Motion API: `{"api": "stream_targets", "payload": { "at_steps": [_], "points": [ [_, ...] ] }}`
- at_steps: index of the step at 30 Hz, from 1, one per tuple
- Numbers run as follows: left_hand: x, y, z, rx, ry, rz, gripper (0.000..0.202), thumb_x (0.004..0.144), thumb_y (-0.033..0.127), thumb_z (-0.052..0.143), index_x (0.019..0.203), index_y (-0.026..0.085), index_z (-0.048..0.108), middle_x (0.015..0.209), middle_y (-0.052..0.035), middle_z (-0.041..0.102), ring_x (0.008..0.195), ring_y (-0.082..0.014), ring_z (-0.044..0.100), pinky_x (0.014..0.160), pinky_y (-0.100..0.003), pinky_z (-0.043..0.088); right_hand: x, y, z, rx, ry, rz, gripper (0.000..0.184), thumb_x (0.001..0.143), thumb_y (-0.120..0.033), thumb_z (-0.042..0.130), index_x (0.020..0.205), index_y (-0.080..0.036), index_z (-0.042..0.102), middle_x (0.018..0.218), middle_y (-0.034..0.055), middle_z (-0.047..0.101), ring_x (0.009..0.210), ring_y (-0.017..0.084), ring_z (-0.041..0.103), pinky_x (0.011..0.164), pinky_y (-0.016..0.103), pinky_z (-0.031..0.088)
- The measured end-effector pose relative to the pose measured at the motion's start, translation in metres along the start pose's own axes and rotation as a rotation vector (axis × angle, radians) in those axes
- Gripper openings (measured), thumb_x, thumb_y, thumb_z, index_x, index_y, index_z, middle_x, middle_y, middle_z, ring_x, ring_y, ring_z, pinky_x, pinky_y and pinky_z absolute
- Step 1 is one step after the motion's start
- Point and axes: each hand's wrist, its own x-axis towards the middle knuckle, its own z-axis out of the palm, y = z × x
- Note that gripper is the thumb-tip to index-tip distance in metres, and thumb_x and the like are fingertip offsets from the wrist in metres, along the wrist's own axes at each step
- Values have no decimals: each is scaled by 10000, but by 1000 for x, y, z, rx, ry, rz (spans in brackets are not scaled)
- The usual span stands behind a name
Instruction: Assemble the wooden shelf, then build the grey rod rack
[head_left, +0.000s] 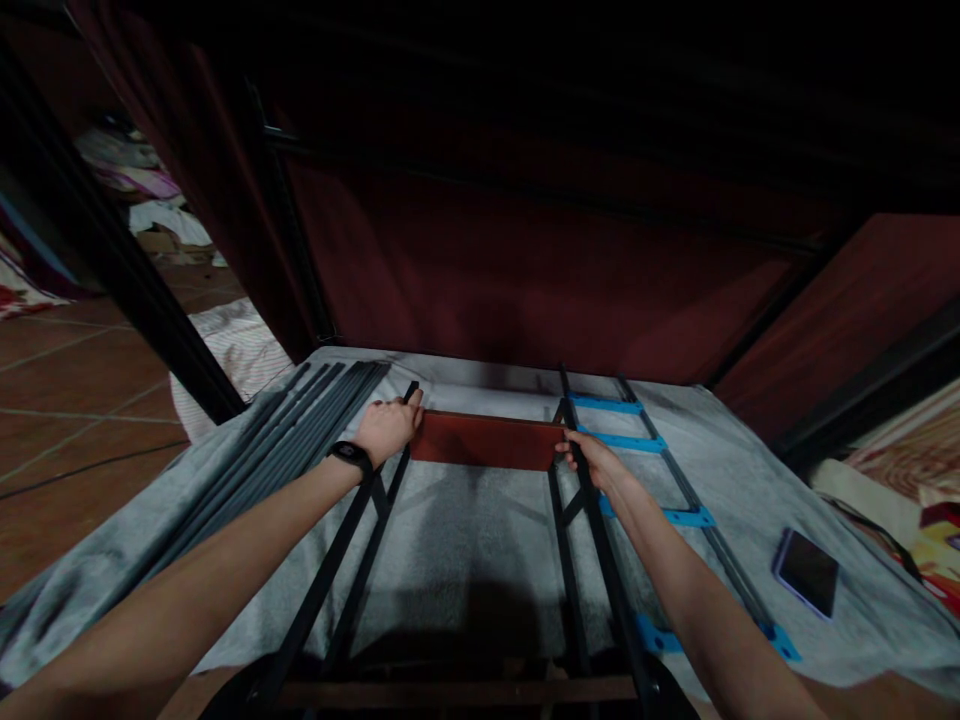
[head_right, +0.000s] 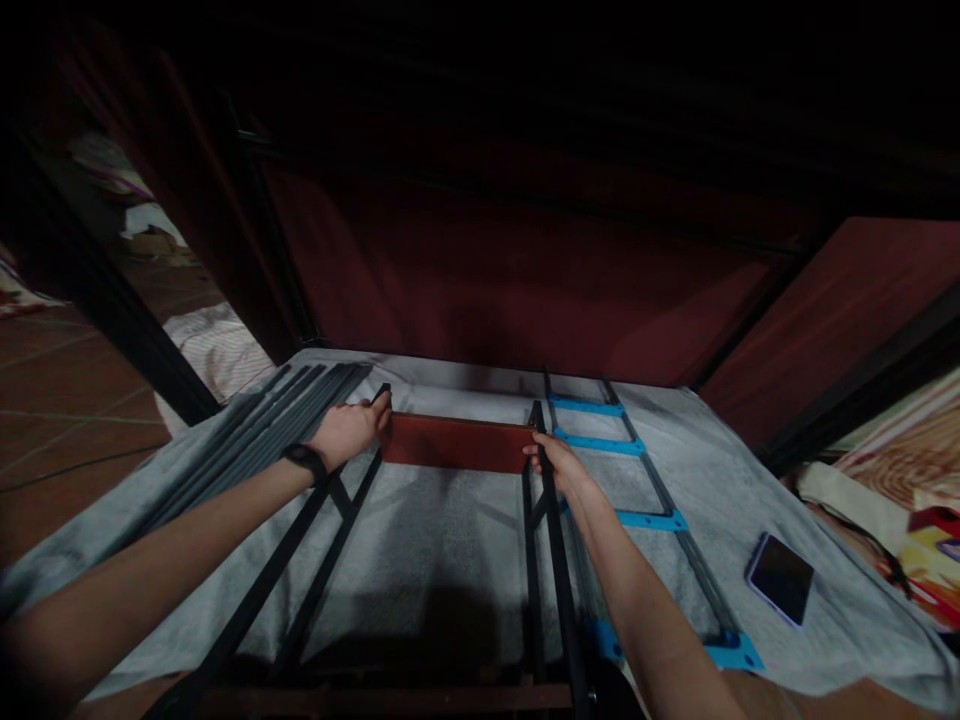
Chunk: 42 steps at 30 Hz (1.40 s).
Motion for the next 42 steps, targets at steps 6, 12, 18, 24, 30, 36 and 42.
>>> {"api": "stream_targets", "payload": {
  "at_steps": [6,12,18,24,30,36,42],
  "points": [
    [4,-17,13,-785,-183,-400,648,836,650,442,1156,111,608,920,-187,706,854,-296,686,680,-356,527,-1,-4,3,67,4,24,56,925,-206,500,877,-175,503,599,0,626,362,55,441,306,136,325],
    [6,-12,18,-1510,-386,-601,325,853,453,573,957,148,610,849,-90,690,720,-172,663,574,-271,573,-2,-8,6,121,-9,12,119,940,-243,515,844,-175,493,557,-25,560,350,36,377,295,114,251],
    [5,-11,16,-1718,-282,-648,145,892,274,568,936,140,600,900,-76,666,737,-126,651,604,-258,613,-19,-9,0,158,-93,-11,200,952,-270,508,780,-192,440,524,-57,476,353,28,330,309,110,216],
    [-3,-10,-24,-1780,-146,-630,114,883,267,591,883,153,596,958,-63,656,780,-130,654,623,-303,633,-58,-32,-8,164,-157,-37,173,951,-256,487,798,-202,426,530,-60,458,358,39,329,307,115,205],
    [-3,-4,-116,-1801,-16,-538,146,897,285,576,890,142,604,888,-80,653,807,-156,656,625,-280,628,-100,-91,-13,173,-200,-124,213,959,-295,465,776,-213,395,529,-61,433,368,47,324,299,124,208],
    [-4,-3,-186,-1775,312,-180,325,857,441,623,900,123,572,801,-34,589,790,-116,618,871,-368,589,-139,-138,-3,173,-173,-507,375,881,-530,557,745,-222,391,501,-71,433,351,48,297,285,146,193],
    [-19,1,-193,-1615,424,97,403,875,510,552,1062,156,604,1121,-83,629,1057,-170,600,974,-370,511,-160,-137,9,253,-74,-821,486,798,-708,529,761,-236,418,444,-120,320,321,51,249,298,166,210]
  ]
}}
